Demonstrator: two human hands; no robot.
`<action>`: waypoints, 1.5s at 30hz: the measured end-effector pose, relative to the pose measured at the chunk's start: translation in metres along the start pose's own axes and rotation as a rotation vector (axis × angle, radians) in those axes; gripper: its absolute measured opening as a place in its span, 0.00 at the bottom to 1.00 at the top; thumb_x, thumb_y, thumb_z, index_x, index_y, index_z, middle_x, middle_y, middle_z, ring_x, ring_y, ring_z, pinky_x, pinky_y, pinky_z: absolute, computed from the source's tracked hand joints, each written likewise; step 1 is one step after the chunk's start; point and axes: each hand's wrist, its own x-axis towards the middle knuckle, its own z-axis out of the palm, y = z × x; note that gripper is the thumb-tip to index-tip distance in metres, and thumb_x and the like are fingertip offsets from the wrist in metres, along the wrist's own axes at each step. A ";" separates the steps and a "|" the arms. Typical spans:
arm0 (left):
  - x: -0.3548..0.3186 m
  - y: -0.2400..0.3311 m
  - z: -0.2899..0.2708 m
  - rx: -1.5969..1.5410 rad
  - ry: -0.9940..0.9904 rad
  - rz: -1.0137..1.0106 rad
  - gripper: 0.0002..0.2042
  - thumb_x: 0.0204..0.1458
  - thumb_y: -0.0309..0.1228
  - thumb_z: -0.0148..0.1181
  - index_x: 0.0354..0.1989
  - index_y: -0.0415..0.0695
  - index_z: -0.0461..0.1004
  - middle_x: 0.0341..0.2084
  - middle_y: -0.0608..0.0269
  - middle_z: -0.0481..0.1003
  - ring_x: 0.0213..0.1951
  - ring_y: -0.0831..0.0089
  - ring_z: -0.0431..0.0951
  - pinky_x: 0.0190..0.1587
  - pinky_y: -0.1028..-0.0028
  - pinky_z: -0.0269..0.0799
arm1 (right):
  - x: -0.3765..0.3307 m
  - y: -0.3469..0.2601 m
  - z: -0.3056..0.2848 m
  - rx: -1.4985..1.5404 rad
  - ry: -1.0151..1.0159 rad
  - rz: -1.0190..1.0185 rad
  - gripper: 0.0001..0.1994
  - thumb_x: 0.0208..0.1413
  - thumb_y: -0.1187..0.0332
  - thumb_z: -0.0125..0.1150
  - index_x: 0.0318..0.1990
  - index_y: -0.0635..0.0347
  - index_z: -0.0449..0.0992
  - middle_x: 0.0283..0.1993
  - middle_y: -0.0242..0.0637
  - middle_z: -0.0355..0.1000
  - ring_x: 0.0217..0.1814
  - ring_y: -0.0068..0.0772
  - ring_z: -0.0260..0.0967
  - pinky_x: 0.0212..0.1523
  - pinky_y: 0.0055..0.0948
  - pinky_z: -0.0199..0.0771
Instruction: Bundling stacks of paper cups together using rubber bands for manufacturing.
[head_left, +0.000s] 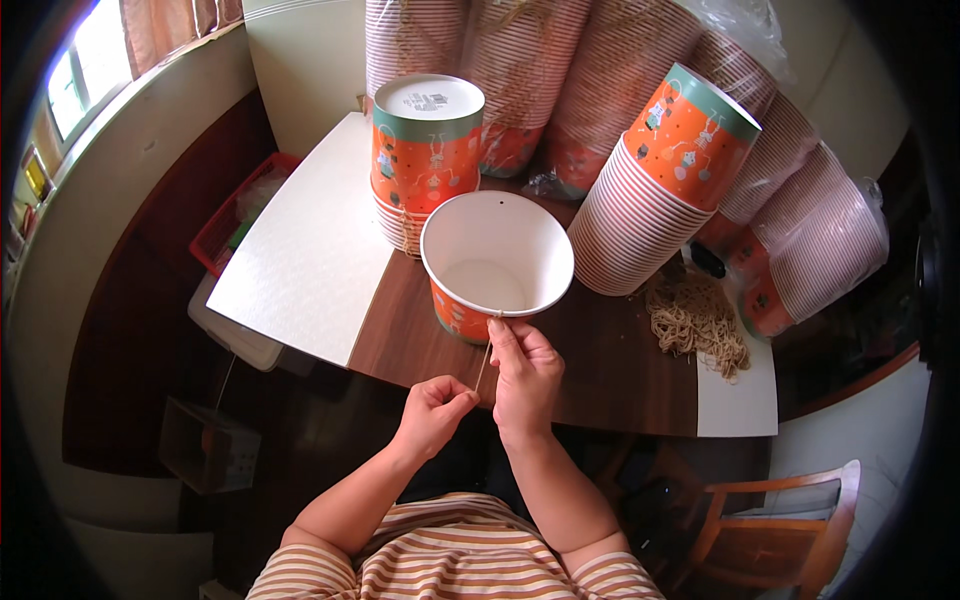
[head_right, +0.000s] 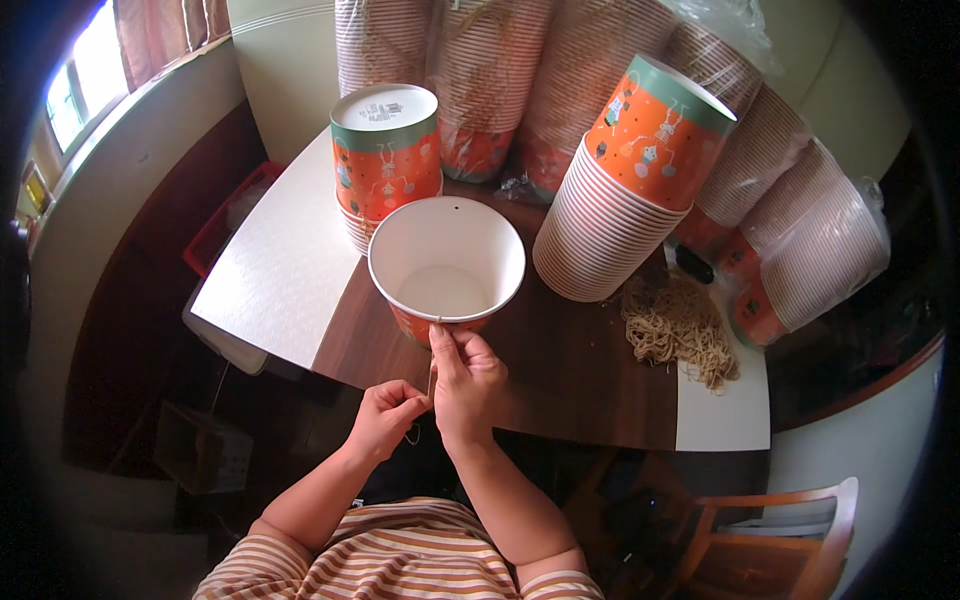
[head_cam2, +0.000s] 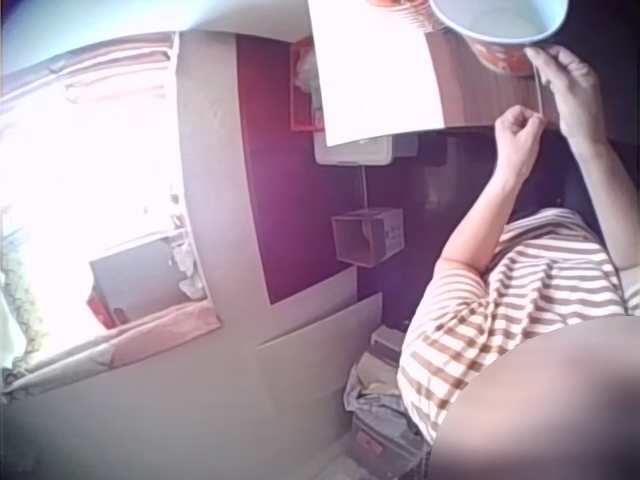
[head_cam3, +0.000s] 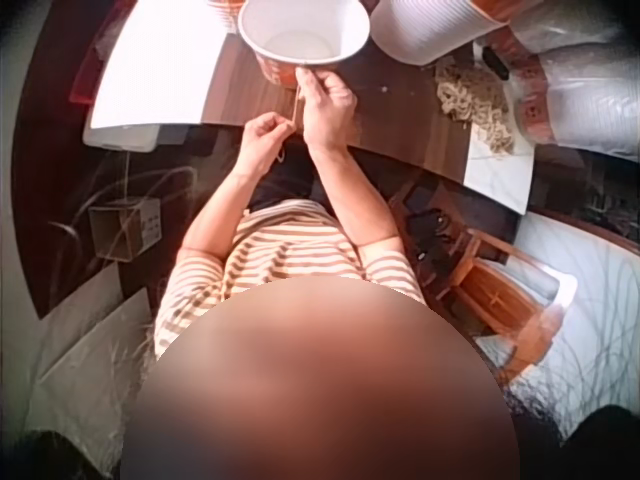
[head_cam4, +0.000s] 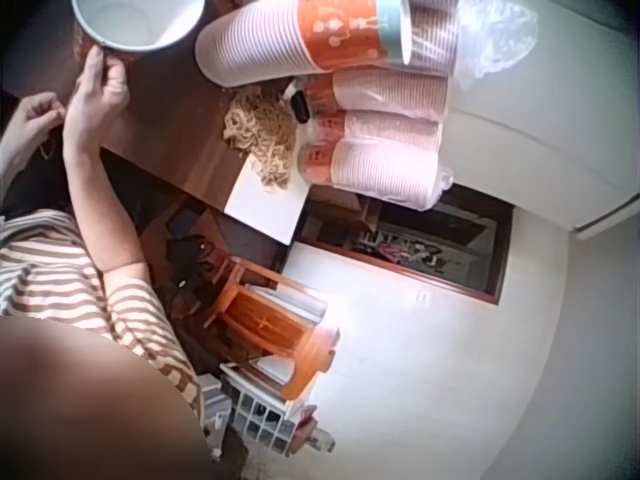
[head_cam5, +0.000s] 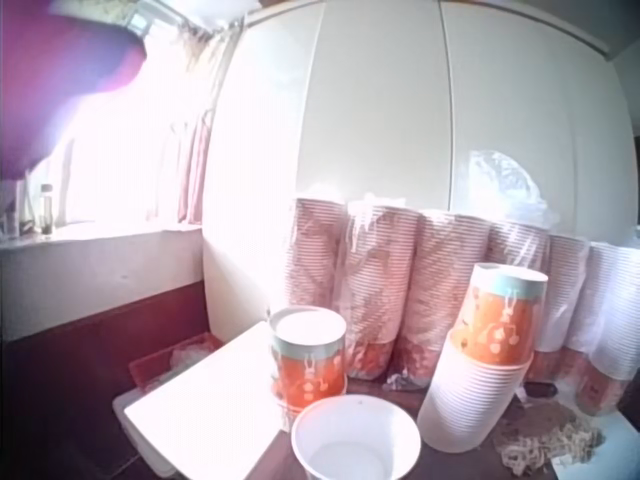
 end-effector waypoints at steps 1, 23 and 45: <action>0.000 0.000 0.000 -0.008 -0.003 -0.002 0.08 0.50 0.28 0.61 0.23 0.39 0.72 0.15 0.75 0.68 0.18 0.89 0.61 0.19 0.84 0.55 | 0.000 0.001 0.000 -0.014 0.002 -0.010 0.05 0.54 0.71 0.62 0.29 0.63 0.75 0.24 0.24 0.68 0.25 0.12 0.57 0.27 0.14 0.56; -0.045 0.009 -0.045 0.121 -0.470 -0.272 0.19 0.62 0.41 0.47 0.48 0.38 0.74 0.26 0.67 0.74 0.28 0.83 0.70 0.34 0.81 0.69 | 0.009 -0.016 -0.074 -0.824 0.039 -1.120 0.16 0.53 0.72 0.56 0.49 0.66 0.69 0.43 0.41 0.70 0.40 0.34 0.66 0.44 0.31 0.67; -0.032 0.020 -0.048 -0.242 -0.585 -0.584 0.19 0.60 0.41 0.49 0.42 0.34 0.75 0.26 0.60 0.76 0.26 0.75 0.74 0.32 0.78 0.71 | 0.008 -0.048 -0.105 -0.775 -0.712 -0.475 0.07 0.51 0.71 0.64 0.25 0.63 0.75 0.20 0.34 0.68 0.21 0.26 0.64 0.23 0.23 0.62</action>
